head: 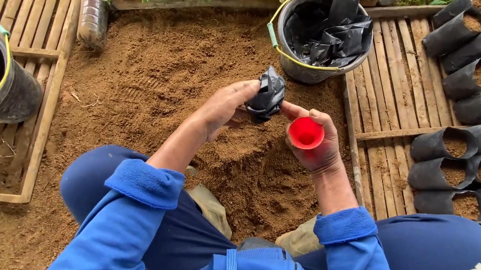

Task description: Filling small black polybags with soil using a small red scoop on a wooden platform.

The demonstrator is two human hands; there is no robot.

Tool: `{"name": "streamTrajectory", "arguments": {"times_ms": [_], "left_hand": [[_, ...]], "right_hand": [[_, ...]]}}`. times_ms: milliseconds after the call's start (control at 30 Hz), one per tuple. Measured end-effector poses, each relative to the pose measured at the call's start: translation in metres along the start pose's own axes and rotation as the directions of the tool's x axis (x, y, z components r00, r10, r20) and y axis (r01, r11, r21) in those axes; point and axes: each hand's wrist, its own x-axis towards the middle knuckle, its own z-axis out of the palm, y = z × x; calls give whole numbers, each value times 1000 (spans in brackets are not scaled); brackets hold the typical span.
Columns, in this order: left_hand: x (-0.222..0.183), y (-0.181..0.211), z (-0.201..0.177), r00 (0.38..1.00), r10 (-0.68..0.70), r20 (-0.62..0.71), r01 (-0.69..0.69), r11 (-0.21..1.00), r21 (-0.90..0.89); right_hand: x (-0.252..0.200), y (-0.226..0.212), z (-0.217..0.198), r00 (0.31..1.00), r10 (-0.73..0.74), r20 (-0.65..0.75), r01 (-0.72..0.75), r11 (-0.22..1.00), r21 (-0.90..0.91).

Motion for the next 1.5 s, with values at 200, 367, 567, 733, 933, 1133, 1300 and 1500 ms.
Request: {"name": "streamTrajectory", "arguments": {"times_ms": [200, 367, 567, 733, 933, 1133, 1300, 1500], "left_hand": [[51, -37, 4, 946, 171, -274, -198, 977, -76], [40, -20, 17, 932, 188, -309, -248, 954, -168], [50, -36, 7, 990, 57, -127, -94, 946, -311], [53, -50, 0, 993, 10, -121, -48, 946, -321], [41, -31, 6, 992, 56, -110, -73, 985, -155], [56, -38, 10, 962, 239, -134, -190, 933, 304], [56, -45, 5, 821, 391, -416, -288, 913, 289], [7, -1, 16, 937, 299, -179, -143, 799, 584]], "right_hand": [[-3, 1, -7, 998, -9, -68, -2, 988, -152], [-7, 0, 5, 981, -54, -184, -14, 938, -347], [13, 28, 6, 978, -5, -210, -47, 969, -242], [11, 29, 32, 969, -20, -245, -57, 952, -300], [8, 24, 59, 894, -127, -431, -162, 804, -572], [11, 22, 13, 840, -190, -508, -195, 768, -610], [11, 26, -23, 750, -187, -635, -197, 853, -484], [11, 33, -24, 762, -146, -630, -242, 839, -487]]}}
